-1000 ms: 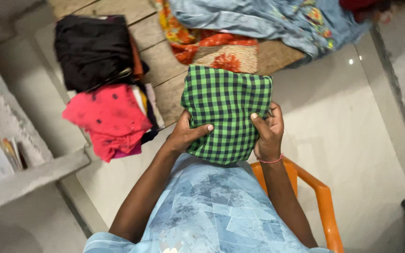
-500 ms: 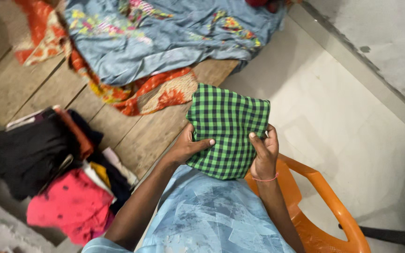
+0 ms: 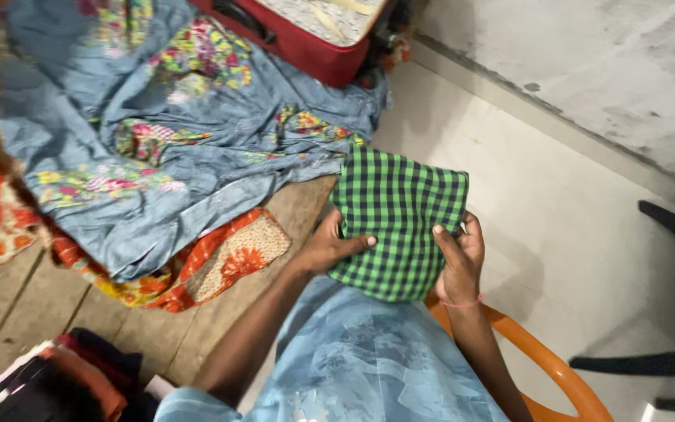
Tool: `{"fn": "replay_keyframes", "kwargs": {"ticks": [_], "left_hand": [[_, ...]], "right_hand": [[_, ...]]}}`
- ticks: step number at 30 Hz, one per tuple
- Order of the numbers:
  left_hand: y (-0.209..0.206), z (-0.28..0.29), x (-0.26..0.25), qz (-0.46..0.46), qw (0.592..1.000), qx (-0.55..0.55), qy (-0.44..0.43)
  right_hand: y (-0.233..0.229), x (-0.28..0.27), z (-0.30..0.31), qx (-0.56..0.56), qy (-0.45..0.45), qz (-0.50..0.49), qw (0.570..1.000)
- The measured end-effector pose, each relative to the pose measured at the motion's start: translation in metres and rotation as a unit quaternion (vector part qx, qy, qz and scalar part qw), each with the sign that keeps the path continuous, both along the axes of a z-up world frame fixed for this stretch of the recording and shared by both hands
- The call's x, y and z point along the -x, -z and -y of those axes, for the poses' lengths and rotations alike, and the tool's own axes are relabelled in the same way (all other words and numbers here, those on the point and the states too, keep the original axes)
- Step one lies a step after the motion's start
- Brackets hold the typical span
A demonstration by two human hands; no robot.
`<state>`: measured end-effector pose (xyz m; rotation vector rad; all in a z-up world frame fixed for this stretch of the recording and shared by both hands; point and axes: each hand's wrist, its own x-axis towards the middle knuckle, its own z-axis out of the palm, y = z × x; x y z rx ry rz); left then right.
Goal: The person picks up several folded items of clothing and places them neatly inside an open suitcase.
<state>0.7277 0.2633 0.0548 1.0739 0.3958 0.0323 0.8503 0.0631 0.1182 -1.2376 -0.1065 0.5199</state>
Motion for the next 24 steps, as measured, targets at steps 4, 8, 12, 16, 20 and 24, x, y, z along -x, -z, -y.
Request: {"fn": "replay_keyframes", "kwargs": {"ticks": [4, 8, 12, 16, 20, 24], "left_hand": [[-0.009, -0.017, -0.048, -0.031, 0.999, 0.040, 0.004], [-0.007, -0.026, -0.089, -0.029, 0.999, 0.035, -0.005], [0.011, -0.033, -0.133, -0.056, 0.997, 0.025, -0.040], [0.013, -0.039, -0.186, -0.115, 0.990, -0.020, -0.073], [-0.006, -0.030, -0.254, -0.092, 0.984, 0.021, -0.154], [-0.021, -0.024, -0.312, -0.054, 0.978, 0.055, -0.193]], "right_hand": [[0.000, -0.035, -0.018, -0.008, 0.032, -0.004, 0.999], [0.007, -0.081, -0.036, -0.018, 0.033, -0.039, 0.999], [0.027, -0.131, -0.046, -0.016, 0.029, -0.088, 0.996], [0.053, -0.208, -0.055, 0.007, -0.022, -0.043, 0.999], [0.043, -0.293, -0.070, 0.002, -0.066, -0.017, 0.998], [0.017, -0.365, -0.079, 0.000, -0.113, -0.022, 0.993]]}}
